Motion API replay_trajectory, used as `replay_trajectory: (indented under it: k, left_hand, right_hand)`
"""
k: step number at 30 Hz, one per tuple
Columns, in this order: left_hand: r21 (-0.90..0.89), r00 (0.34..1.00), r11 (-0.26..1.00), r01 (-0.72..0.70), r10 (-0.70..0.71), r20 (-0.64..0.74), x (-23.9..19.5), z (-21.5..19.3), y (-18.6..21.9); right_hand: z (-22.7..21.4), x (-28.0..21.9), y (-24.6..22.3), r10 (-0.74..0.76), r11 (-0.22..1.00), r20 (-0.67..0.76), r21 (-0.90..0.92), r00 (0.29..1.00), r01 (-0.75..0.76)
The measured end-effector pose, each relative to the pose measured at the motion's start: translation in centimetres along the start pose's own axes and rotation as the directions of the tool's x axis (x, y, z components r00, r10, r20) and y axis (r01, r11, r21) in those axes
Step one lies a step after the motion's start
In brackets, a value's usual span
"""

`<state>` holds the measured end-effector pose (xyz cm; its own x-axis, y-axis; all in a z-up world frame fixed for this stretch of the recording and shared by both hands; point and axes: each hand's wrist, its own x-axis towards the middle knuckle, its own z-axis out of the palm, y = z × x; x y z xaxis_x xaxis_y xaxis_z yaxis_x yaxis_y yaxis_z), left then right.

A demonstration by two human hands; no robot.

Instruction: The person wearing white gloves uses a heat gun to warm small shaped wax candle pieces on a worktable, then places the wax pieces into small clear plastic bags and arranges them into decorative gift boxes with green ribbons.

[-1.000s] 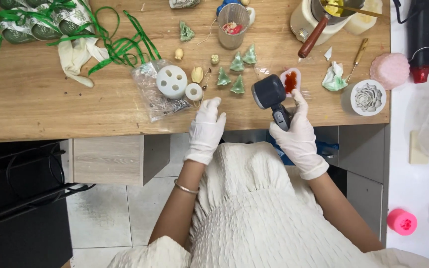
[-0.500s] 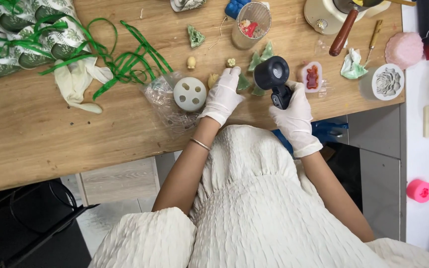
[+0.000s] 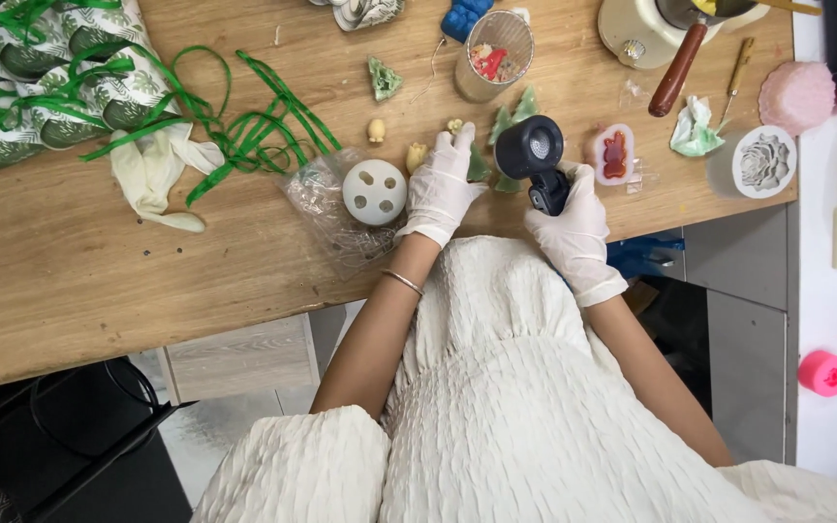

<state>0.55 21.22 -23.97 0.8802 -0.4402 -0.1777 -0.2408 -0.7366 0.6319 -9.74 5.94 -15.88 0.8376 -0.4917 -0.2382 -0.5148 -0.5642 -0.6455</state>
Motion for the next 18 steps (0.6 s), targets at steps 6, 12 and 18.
replay_trajectory:
  k: [6, 12, 18]
  left_hand:
    - [0.041, 0.999, 0.998, 0.041, -0.04, -0.017, 0.2, 0.2, 0.3]
    - [-0.034, 0.997, 0.999, -0.011, 0.008, -0.076, -0.3, 0.4, -0.5]
    - [-0.076, 0.997, 0.997, 0.0, -0.006, -0.072, -0.4, 0.4, -0.5]
  right_hand:
    - [0.3, 1.8, 1.3, -0.054, 0.997, 0.034, 0.057, 0.998, 0.052]
    - [-0.3, 2.8, 1.0, -0.017, 0.999, 0.129, 0.034, 0.992, 0.013]
    - [-0.2, 3.4, 1.1, 0.028, 1.0, 0.2, 0.002, 0.979, -0.029]
